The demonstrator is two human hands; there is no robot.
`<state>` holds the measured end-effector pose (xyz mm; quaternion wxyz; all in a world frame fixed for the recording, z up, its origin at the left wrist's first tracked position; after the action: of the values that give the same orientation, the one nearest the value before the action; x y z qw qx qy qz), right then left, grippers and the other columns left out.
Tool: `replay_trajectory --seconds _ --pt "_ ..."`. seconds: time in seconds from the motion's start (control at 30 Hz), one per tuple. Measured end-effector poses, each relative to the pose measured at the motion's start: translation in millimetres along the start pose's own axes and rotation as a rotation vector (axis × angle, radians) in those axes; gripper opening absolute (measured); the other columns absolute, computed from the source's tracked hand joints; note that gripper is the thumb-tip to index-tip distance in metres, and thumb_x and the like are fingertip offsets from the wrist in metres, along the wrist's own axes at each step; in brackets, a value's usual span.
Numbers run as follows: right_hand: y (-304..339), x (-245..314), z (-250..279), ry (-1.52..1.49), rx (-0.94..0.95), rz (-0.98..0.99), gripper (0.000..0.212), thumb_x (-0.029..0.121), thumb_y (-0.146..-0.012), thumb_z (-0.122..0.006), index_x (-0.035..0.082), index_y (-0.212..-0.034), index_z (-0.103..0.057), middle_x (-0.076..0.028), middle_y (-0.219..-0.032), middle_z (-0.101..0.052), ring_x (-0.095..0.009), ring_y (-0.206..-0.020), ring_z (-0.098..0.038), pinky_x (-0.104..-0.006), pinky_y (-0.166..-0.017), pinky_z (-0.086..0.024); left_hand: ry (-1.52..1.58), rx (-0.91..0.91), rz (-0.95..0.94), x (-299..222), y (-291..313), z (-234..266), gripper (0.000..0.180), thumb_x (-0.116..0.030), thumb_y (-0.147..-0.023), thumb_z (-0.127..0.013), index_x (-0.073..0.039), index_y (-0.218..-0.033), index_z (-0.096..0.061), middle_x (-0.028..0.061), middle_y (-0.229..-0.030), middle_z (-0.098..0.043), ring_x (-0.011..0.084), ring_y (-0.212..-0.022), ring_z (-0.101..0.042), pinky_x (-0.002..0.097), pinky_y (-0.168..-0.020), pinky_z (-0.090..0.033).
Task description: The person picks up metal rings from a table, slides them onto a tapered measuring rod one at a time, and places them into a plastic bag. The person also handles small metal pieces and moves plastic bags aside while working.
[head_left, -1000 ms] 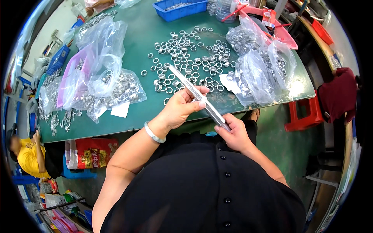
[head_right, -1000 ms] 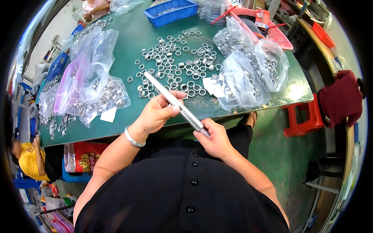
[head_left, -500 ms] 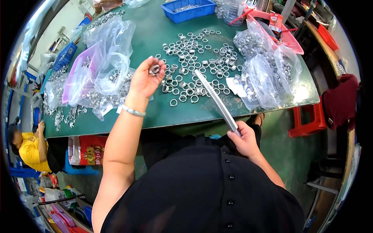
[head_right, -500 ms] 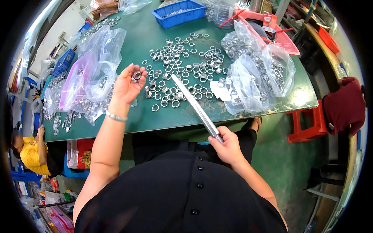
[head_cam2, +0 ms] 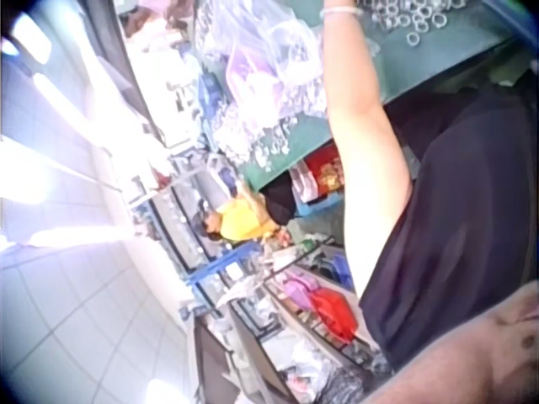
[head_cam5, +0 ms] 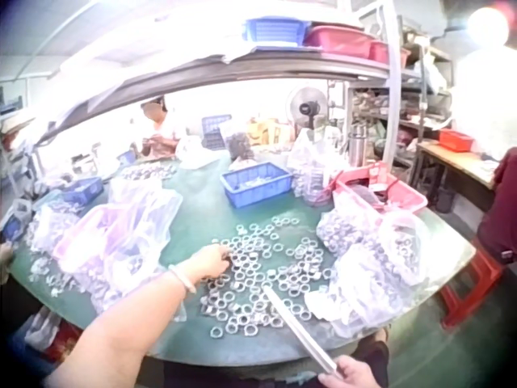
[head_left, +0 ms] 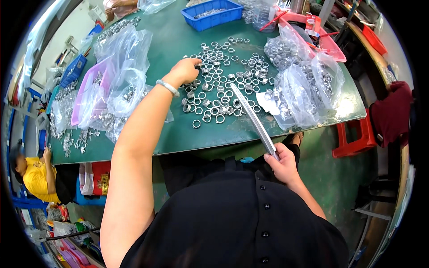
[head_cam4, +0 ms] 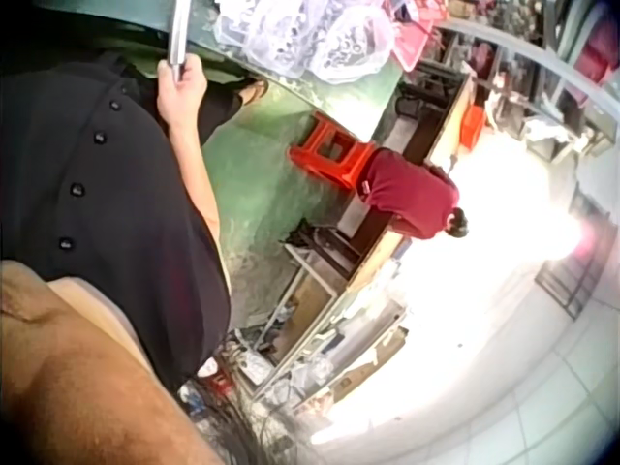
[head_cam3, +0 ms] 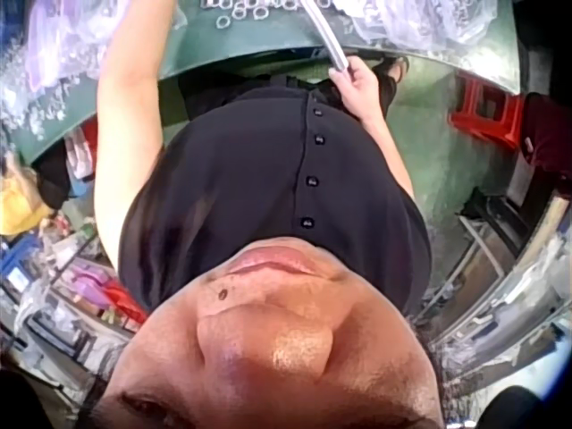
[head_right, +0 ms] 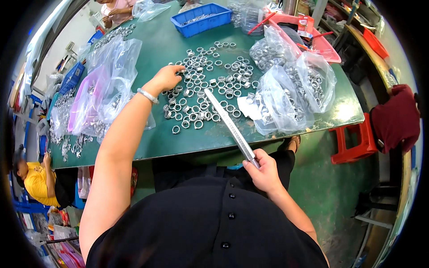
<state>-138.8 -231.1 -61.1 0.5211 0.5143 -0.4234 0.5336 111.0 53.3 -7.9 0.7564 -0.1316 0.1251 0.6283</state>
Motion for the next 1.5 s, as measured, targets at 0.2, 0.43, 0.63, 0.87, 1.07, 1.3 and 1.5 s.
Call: replay_trajectory --seconds 0.2,0.43,0.63,0.87,1.07,1.3,1.5 --pt "-1 -4 4 0.002 -0.018 -0.022 0.009 0.004 -0.076 -0.058 0.001 -0.080 -0.050 0.004 -0.064 -0.047 -0.002 -0.056 -0.036 -0.0182 -0.051 -0.032 0.153 0.305 -0.055 -11 10 16 0.020 -0.008 -0.074 -0.054 -0.005 -0.092 -0.064 0.0078 -0.079 -0.062 0.0153 -0.073 -0.056 0.0284 -0.068 -0.044" --pt "-7 -5 -2 -0.019 0.014 0.010 0.009 0.005 -0.075 -0.058 0.001 -0.079 -0.050 0.004 -0.063 -0.045 -0.002 -0.055 -0.036 -0.0181 -0.050 -0.031 0.177 0.014 0.008 -3 -6 19 0.043 -0.004 -0.074 -0.052 -0.010 -0.117 -0.050 0.0047 -0.071 -0.057 0.0108 -0.053 -0.047 0.0264 -0.049 -0.039" --pt "-5 -6 2 0.055 -0.013 0.028 0.010 0.005 -0.075 -0.059 0.001 -0.079 -0.051 0.004 -0.061 -0.044 -0.003 -0.053 -0.035 -0.0188 -0.048 -0.031 -0.014 0.213 -0.076 -10 -26 3 0.035 -0.008 -0.076 -0.054 -0.013 -0.111 -0.055 0.0077 -0.079 -0.062 0.0138 -0.063 -0.055 0.0265 -0.059 -0.044" --pt "-7 -9 5 0.026 -0.023 0.011 0.011 0.006 -0.074 -0.059 0.000 -0.078 -0.050 0.003 -0.061 -0.043 -0.003 -0.054 -0.035 -0.0195 -0.048 -0.031 0.149 -0.035 0.050 -11 -38 6 0.021 -0.015 -0.074 -0.059 -0.008 -0.094 -0.062 0.0061 -0.073 -0.061 0.0138 -0.061 -0.055 0.0280 -0.059 -0.044" --pt "-12 -9 4 0.049 -0.011 0.032 0.012 0.007 -0.074 -0.059 0.000 -0.077 -0.050 0.003 -0.060 -0.043 -0.004 -0.054 -0.035 -0.0200 -0.048 -0.031 0.010 0.007 0.021 -15 -38 0 0.024 -0.016 -0.069 -0.066 -0.012 -0.092 -0.062 0.0113 -0.082 -0.061 0.0237 -0.078 -0.058 0.0335 -0.069 -0.045" --pt "-12 -10 5 0.054 -0.015 0.015 0.012 0.007 -0.073 -0.060 0.001 -0.076 -0.050 0.002 -0.058 -0.043 -0.004 -0.053 -0.036 -0.0208 -0.048 -0.032 -0.108 -0.031 -0.067 -13 -36 0 0.024 -0.014 -0.069 -0.066 -0.009 -0.091 -0.059 0.0100 -0.088 -0.059 0.0244 -0.080 -0.057 0.0344 -0.070 -0.045" --pt "-13 -9 5 0.064 -0.015 0.046 0.012 0.006 -0.073 -0.060 0.001 -0.075 -0.050 0.002 -0.059 -0.043 -0.005 -0.053 -0.036 -0.0208 -0.049 -0.032 1.000 0.145 -0.094 -26 -11 7 0.037 -0.006 -0.077 -0.059 -0.005 -0.110 -0.045 0.0041 -0.091 -0.055 0.0098 -0.064 -0.046 0.0226 -0.054 -0.039"
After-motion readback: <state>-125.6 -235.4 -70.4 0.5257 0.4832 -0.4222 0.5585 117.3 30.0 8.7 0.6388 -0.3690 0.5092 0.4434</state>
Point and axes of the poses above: each hand's wrist, its own y-axis away from the middle knuckle, its own z-axis out of the back of the hand, x = y × z, the point moved 1 cm from there along -y, towards the middle knuckle
